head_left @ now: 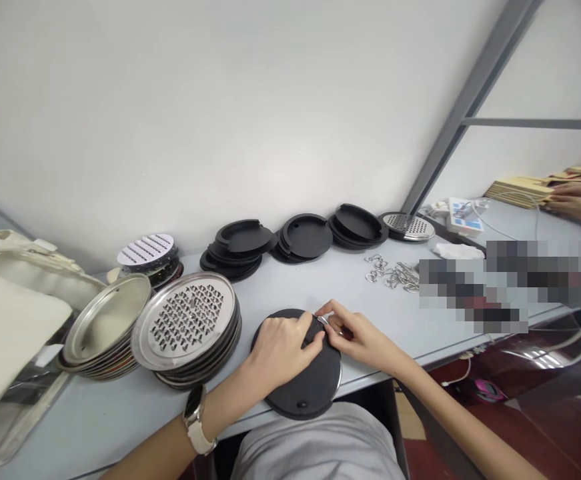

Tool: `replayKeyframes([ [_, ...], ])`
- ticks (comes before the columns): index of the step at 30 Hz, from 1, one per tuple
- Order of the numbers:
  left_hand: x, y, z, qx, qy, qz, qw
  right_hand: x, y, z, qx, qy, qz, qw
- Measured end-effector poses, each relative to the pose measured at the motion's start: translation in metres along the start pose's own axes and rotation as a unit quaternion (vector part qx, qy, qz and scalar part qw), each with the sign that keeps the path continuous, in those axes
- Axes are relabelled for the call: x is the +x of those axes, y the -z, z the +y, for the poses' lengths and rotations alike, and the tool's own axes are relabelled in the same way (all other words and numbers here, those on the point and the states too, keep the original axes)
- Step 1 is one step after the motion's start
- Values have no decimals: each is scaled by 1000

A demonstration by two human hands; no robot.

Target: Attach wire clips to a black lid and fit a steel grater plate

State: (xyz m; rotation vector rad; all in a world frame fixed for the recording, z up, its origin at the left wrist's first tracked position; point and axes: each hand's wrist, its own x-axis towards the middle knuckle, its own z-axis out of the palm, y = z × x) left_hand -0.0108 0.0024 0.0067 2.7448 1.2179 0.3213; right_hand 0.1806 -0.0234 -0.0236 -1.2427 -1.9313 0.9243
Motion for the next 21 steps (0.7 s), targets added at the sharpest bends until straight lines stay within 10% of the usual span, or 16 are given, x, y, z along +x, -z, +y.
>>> replayKeyframes([
  [21, 0, -2, -1, 7, -5, 4, 1000, -1, 1, -4, -10, -4, 9, 1000],
])
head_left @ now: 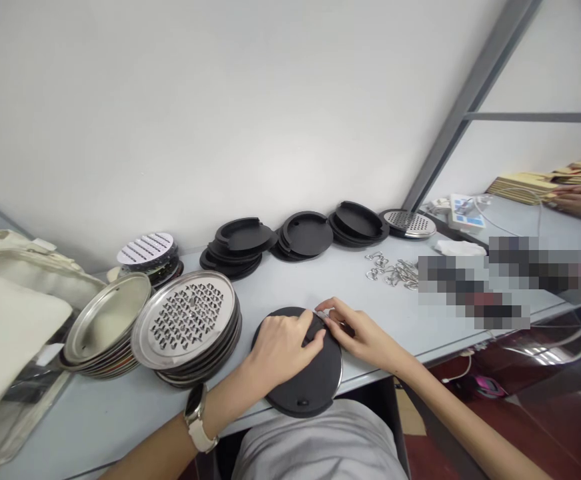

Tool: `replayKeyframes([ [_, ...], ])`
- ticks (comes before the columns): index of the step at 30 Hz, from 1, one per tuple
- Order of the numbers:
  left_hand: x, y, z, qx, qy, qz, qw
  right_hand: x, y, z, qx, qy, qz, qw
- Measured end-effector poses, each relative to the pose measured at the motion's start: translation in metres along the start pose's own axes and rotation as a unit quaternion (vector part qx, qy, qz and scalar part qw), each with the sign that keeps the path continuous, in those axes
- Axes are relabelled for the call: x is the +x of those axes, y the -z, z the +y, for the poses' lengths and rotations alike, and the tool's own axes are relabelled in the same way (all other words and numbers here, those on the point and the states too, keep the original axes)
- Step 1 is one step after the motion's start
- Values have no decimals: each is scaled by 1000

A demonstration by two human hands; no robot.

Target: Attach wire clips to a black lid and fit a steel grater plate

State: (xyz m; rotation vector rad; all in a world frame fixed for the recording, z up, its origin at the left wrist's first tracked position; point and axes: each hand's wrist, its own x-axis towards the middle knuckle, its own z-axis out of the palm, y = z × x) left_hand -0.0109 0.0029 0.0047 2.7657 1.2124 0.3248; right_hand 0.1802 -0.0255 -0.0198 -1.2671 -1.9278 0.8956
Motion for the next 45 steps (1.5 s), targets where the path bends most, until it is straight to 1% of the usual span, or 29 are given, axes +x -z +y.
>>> replayKeyframes([
  [3, 0, 0, 0, 4, -1, 5, 1000, 1, 1, -1, 0, 0, 17, 1000],
  [5, 0, 0, 0, 3, -2, 5, 1000, 1, 1, -1, 0, 6, 17, 1000],
  [8, 0, 0, 0, -1, -3, 3, 1000, 1, 2, -2, -3, 13, 6, 1000],
  [13, 0, 1, -1, 0, -2, 4, 1000, 0, 3, -4, 8, 0, -19, 1000],
  [18, 1, 1, 0, -1, -3, 7, 1000, -1, 3, -2, 11, 14, -33, 999],
  [29, 0, -1, 0, 1, -3, 7, 1000, 1, 0, 5, 23, -4, -13, 1000],
  [45, -1, -1, -1, 1, -1, 6, 1000, 0, 0, 4, 25, 1, -17, 1000],
])
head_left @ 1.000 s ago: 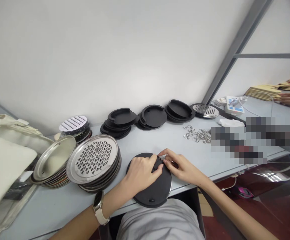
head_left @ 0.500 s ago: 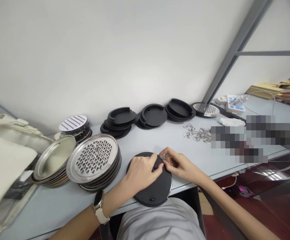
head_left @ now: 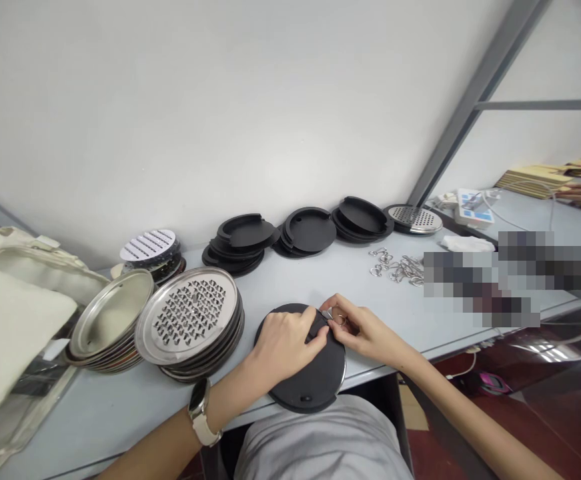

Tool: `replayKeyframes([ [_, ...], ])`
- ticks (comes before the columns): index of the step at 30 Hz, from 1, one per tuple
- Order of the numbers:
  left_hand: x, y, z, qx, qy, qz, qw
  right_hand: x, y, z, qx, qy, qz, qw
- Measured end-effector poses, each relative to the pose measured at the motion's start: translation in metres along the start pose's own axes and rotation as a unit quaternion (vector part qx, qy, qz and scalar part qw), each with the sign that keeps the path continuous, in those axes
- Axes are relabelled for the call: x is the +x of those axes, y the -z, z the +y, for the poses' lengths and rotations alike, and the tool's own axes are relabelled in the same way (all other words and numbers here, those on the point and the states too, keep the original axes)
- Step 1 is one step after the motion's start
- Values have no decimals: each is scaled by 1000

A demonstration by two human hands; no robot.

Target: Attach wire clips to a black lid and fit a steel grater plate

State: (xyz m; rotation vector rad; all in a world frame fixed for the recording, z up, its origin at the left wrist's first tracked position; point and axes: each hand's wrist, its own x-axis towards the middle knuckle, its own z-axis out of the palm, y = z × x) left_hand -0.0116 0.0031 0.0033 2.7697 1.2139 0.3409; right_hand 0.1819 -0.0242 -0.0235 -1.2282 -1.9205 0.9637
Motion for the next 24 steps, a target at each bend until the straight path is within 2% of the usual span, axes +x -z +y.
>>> replayKeyframes([
  [24, 0, 2, 1, -8, -2, -9, 1000, 0, 0, -2, 3, -4, 1, 1000],
])
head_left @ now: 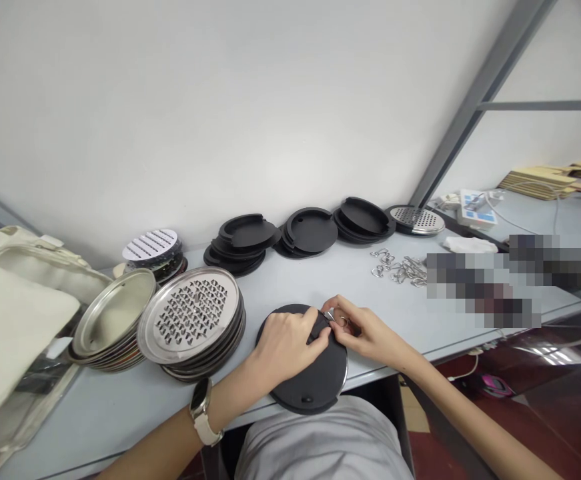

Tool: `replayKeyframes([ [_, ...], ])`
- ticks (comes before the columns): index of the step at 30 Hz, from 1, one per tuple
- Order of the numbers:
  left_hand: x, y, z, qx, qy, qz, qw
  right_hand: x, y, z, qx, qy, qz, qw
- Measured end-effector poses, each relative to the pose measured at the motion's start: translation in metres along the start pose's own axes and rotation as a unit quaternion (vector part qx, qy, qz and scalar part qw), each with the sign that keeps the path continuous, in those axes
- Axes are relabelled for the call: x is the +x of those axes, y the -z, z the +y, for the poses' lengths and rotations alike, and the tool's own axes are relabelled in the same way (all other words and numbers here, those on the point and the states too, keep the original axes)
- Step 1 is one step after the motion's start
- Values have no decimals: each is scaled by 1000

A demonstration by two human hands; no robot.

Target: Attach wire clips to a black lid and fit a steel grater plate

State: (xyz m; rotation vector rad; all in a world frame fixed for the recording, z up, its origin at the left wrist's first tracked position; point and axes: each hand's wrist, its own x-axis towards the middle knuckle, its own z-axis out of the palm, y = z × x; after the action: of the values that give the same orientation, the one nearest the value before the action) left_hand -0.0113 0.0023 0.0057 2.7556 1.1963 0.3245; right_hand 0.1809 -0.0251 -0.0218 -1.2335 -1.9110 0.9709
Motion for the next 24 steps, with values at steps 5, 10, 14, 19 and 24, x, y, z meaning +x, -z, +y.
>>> replayKeyframes([
  [5, 0, 1, 1, 0, -2, -1, 1000, 0, 1, 1, -8, -4, 4, 1000],
  [10, 0, 2, 2, 1, -3, -3, 1000, -1, 0, -1, -21, -2, 28, 999],
  [14, 0, 2, 2, 2, -2, -1, 1000, 0, 0, -1, -24, 13, 60, 998],
  [19, 1, 2, 2, -1, 1, -3, 1000, 1, 1, 1, -56, 12, 73, 996],
  [24, 1, 2, 2, -7, 8, -12, 1000, 1, 2, 1, -64, 8, 61, 996],
])
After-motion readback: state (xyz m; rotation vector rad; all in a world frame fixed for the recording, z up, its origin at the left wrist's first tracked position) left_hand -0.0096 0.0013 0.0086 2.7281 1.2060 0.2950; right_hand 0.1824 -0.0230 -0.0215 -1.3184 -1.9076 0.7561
